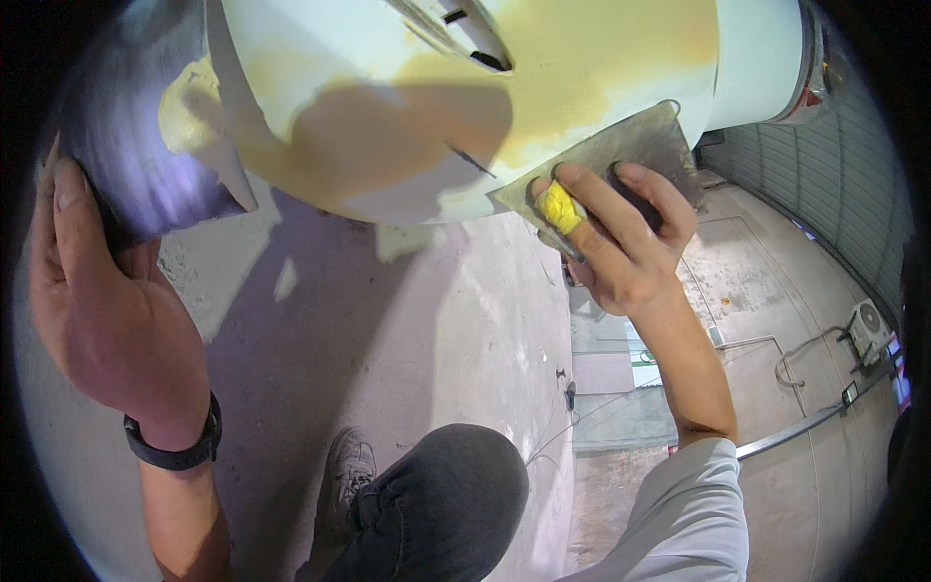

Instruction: The person applies yellow body filler to the rear bumper of a white car using a metal spreader, then smooths and levels the material across the surface. The person repeatedly scoops filler from the spreader and spreads it over the bumper area.

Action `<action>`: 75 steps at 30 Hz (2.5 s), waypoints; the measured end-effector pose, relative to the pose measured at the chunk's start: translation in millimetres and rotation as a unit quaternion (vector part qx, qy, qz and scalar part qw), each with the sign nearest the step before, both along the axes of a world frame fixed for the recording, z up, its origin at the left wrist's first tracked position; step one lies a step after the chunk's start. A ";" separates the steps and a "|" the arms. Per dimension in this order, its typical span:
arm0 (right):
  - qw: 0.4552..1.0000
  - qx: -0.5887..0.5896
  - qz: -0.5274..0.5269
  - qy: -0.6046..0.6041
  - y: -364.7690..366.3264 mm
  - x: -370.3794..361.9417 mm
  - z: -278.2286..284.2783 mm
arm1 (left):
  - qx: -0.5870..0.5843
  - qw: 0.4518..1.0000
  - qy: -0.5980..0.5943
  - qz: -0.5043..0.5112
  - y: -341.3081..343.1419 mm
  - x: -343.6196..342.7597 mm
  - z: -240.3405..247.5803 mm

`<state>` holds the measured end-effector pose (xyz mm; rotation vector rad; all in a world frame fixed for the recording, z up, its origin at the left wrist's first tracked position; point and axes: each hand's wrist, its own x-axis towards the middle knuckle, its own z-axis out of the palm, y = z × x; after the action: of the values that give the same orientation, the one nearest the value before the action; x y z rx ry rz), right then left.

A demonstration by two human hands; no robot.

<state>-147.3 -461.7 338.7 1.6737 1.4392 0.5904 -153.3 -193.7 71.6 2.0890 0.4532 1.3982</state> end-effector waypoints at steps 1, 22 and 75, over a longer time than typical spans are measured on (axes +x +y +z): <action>1.000 0.002 0.017 -0.003 3.2 -2.2 1.2 | -0.003 1.000 -0.002 -0.001 -0.1 0.5 0.5; 0.999 -0.014 0.046 -0.008 32.5 15.8 24.1 | 0.010 1.000 -0.003 0.001 4.1 1.4 -7.7; 0.997 0.005 0.077 0.025 39.1 14.2 7.0 | 0.022 0.999 -0.013 0.021 5.9 -2.1 -21.3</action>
<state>-133.1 -422.6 345.7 1.6042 1.6148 0.6454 -155.3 -187.9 50.3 2.1036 0.4618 1.4702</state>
